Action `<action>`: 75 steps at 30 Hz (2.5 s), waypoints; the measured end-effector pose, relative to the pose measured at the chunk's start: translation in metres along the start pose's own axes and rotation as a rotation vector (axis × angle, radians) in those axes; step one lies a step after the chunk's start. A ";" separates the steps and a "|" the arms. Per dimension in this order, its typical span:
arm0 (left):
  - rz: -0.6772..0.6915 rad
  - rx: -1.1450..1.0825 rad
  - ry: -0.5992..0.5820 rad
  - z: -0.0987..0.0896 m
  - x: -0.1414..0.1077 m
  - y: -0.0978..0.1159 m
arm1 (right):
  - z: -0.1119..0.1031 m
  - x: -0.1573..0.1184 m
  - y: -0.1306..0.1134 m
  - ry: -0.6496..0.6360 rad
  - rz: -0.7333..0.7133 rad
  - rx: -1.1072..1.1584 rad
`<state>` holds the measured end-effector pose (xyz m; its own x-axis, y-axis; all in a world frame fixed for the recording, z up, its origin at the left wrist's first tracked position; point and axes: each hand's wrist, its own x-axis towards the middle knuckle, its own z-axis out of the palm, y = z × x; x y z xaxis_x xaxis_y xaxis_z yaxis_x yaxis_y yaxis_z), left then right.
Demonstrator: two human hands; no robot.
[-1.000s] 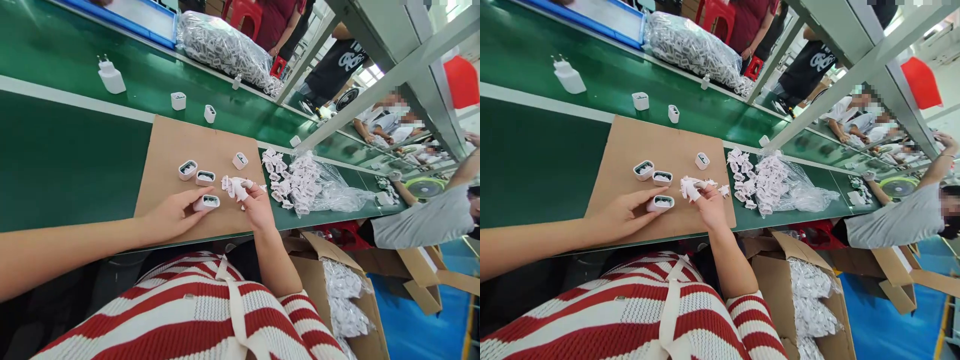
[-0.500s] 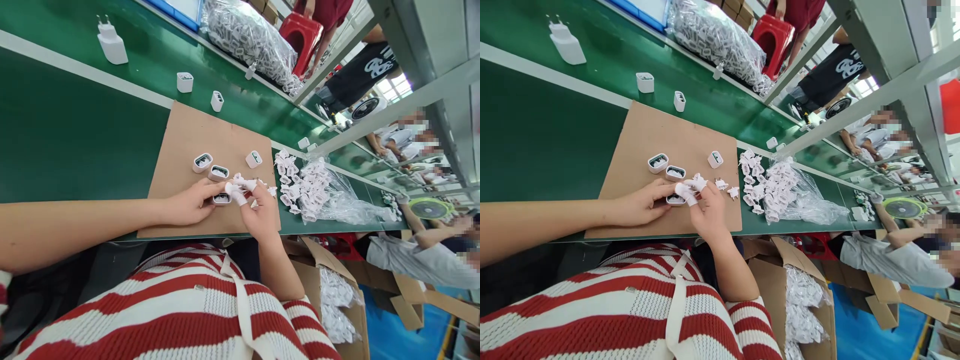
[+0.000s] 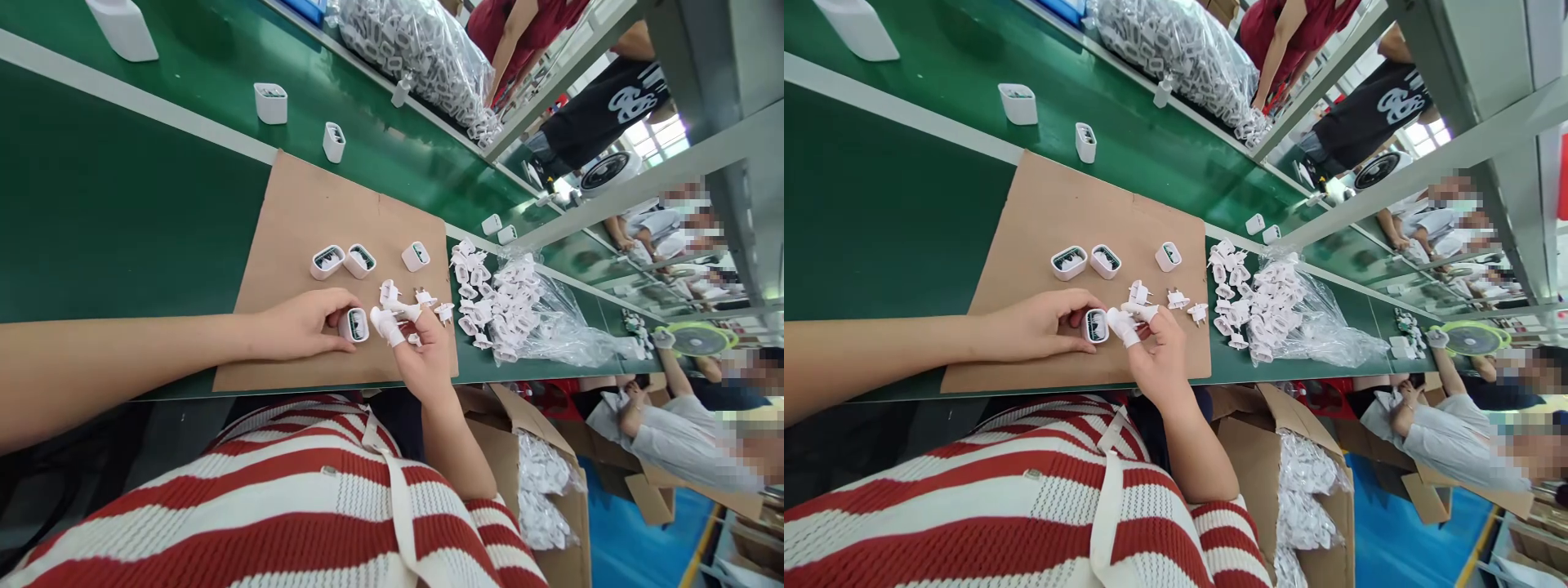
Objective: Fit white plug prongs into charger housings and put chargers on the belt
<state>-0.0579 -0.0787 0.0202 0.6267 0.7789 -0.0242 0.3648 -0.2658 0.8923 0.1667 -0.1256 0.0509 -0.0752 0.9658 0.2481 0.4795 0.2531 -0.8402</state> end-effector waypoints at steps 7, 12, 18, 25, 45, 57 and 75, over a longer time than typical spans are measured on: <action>0.075 0.016 0.082 0.004 0.002 0.002 | 0.005 -0.005 -0.012 -0.122 -0.267 -0.374; 0.127 0.030 0.090 0.001 0.001 0.004 | 0.010 -0.001 -0.015 -0.185 -0.390 -0.555; 0.145 0.025 0.113 0.004 0.002 0.004 | 0.009 0.003 -0.018 -0.221 -0.472 -0.594; 0.123 0.027 0.091 0.005 0.002 -0.002 | 0.004 0.006 -0.024 -0.234 -0.472 -0.596; 0.138 0.098 0.183 -0.016 -0.020 0.035 | -0.008 0.014 0.026 0.051 -0.078 -0.152; -0.356 0.506 0.902 -0.200 0.082 -0.055 | -0.014 0.045 0.084 0.070 0.135 -0.582; -0.612 0.393 1.202 -0.295 0.059 -0.109 | 0.001 0.041 0.108 0.286 -0.021 -0.279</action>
<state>-0.2641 0.1638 0.0548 -0.5904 0.7779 0.2154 0.6532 0.3037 0.6936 0.2141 -0.0586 -0.0300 0.1403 0.8963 0.4207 0.7025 0.2094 -0.6802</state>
